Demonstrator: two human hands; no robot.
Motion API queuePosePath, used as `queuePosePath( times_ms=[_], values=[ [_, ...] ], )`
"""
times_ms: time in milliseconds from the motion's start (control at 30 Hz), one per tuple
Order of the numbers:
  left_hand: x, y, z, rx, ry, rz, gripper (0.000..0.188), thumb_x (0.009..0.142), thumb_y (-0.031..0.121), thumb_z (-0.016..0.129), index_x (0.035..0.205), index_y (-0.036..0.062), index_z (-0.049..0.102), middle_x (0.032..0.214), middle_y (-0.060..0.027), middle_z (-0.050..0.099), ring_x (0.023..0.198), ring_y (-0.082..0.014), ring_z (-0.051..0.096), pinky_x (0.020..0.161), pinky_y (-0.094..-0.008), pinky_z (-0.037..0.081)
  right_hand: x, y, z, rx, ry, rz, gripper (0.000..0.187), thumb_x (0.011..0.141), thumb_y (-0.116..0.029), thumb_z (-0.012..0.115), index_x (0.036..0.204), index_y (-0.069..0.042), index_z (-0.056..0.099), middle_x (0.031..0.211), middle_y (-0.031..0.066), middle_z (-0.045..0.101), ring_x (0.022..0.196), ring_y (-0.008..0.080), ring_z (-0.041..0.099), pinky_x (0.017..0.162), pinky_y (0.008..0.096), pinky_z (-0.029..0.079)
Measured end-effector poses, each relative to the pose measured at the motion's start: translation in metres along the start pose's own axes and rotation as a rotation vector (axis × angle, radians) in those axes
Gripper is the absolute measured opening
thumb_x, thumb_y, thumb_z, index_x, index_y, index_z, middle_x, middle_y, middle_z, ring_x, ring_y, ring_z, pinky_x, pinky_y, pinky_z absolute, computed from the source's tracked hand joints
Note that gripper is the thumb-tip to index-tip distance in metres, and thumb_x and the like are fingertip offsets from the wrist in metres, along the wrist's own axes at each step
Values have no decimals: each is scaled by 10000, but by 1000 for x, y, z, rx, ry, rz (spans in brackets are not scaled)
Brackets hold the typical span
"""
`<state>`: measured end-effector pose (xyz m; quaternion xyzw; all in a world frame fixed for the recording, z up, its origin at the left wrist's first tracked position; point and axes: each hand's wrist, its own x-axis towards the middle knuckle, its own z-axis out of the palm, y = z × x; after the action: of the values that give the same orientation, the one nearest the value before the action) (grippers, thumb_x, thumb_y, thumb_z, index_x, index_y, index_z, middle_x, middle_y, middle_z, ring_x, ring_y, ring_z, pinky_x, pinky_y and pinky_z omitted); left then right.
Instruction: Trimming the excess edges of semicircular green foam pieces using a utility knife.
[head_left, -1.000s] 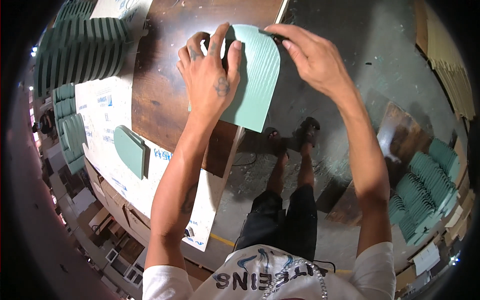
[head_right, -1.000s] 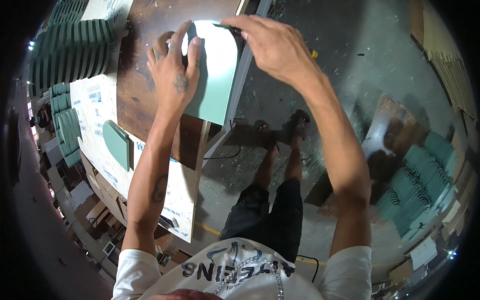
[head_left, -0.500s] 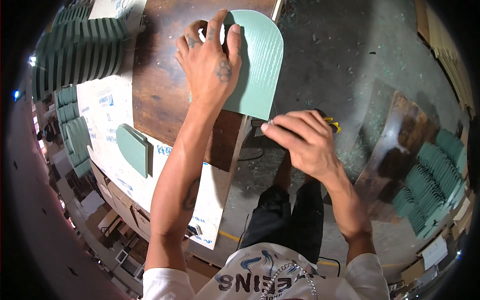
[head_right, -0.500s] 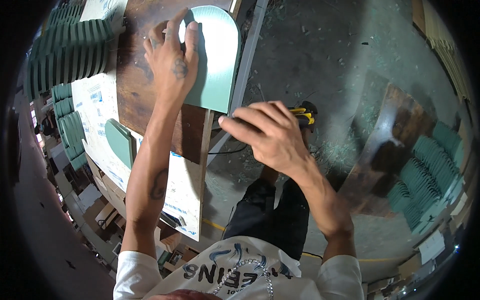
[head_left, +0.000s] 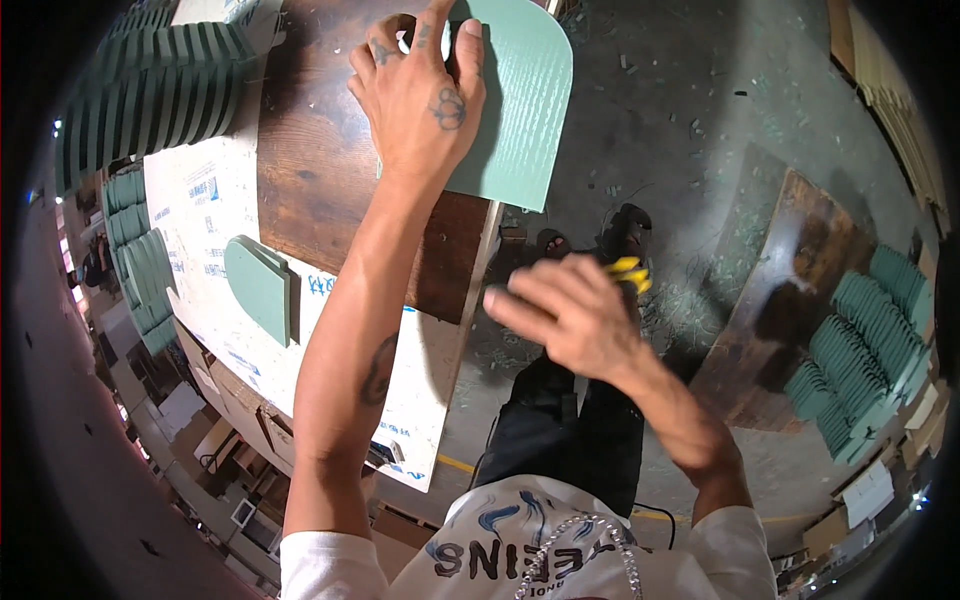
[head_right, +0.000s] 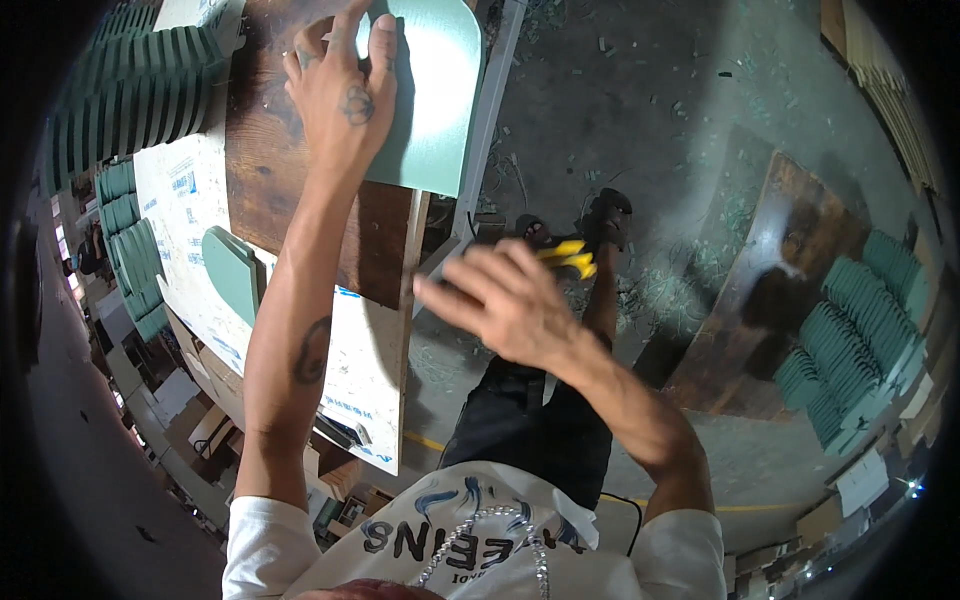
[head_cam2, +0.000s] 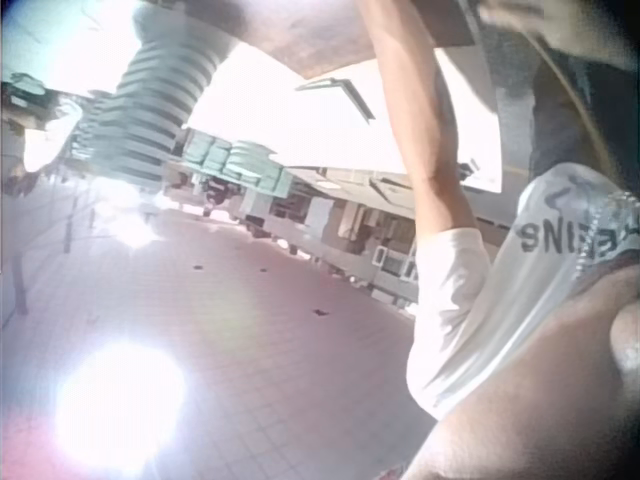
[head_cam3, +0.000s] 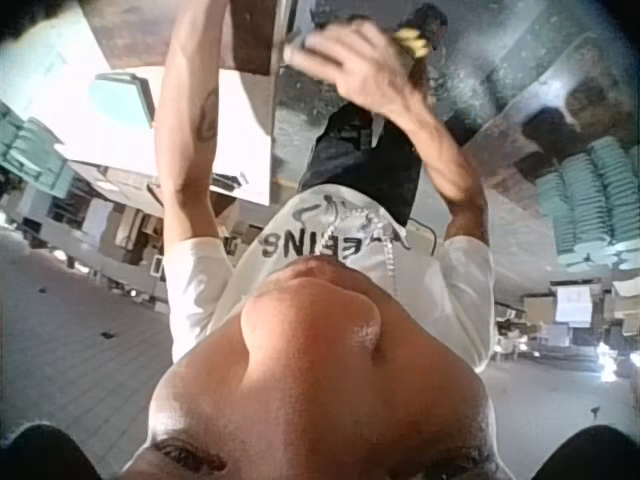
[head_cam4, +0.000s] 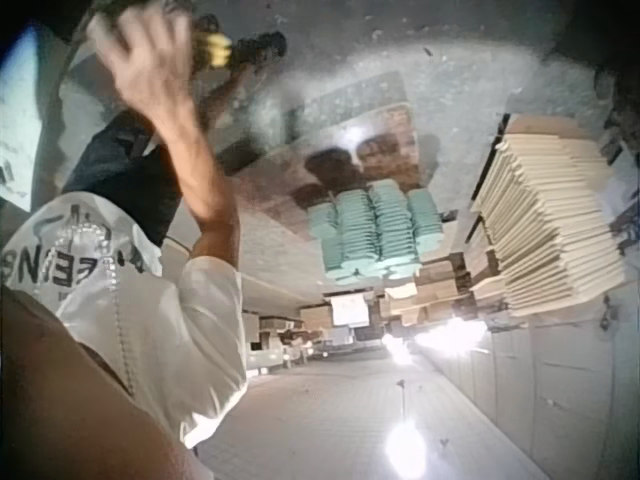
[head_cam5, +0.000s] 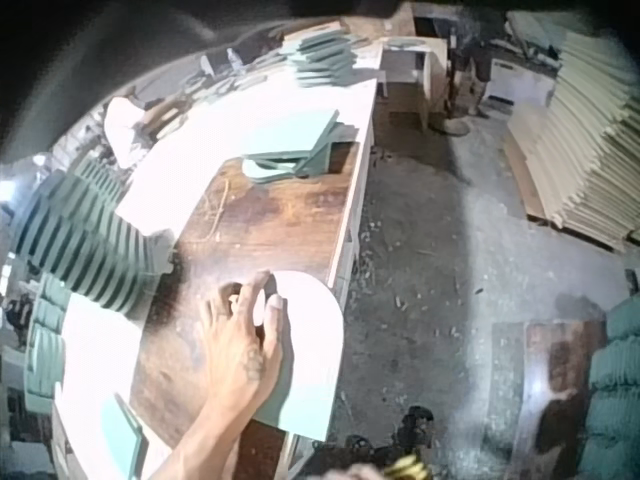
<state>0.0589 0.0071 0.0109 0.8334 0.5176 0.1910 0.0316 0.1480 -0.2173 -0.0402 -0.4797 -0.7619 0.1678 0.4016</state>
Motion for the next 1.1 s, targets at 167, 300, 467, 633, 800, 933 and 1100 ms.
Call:
queuePosePath(
  times_ms=[167,300,467,633,800,933,1100],
  values=[
    [-3,-8,4,-126,163,5,313,999,200,597,1249,12,605,1113,-230,555,1000,-390,549,922,-484,427,20,23,-8,508,462,558,282,1031,-43,533,1290,21,623,1148,136,729,953,205,702,817,337,576],
    [-37,-13,-22,102,152,-57,686,1012,455,561,1503,6,396,1180,-299,555,1142,-417,512,989,-603,375,93,83,-46,582,459,739,306,1022,-94,579,1325,-50,592,910,94,679,835,153,663,734,309,531],
    [-78,10,-62,77,-340,-672,766,1029,478,534,1529,-62,323,1192,-420,511,1040,-493,640,838,-567,569,109,37,-44,384,323,743,241,1002,-74,557,1234,-80,623,930,174,716,848,278,741,698,391,548],
    [-40,-18,-32,54,-127,-329,654,1001,401,602,1451,-48,451,1288,-408,535,1255,-536,493,1045,-592,425,56,-29,-18,418,37,359,443,915,60,562,1346,-41,561,1053,179,738,943,328,745,818,426,625],
    [-23,-35,-4,4,4,26,413,1030,340,561,1389,142,614,1393,-269,507,1270,-442,462,1061,-560,361,49,-14,-27,609,318,614,284,1038,-20,511,1306,13,596,1107,127,730,972,167,690,870,337,560],
    [-21,-32,6,38,20,72,376,1036,316,546,1396,247,628,1400,-221,504,1270,-424,455,1056,-541,356,95,79,-53,225,398,378,360,973,9,567,1282,-136,681,963,119,702,821,267,696,701,359,539],
    [-19,-34,8,48,28,74,392,1073,331,472,1453,373,562,1433,-208,482,1298,-422,455,1061,-585,369,128,125,-54,179,170,184,376,924,22,579,1242,-139,699,956,142,698,849,330,678,759,424,545]
  ],
)
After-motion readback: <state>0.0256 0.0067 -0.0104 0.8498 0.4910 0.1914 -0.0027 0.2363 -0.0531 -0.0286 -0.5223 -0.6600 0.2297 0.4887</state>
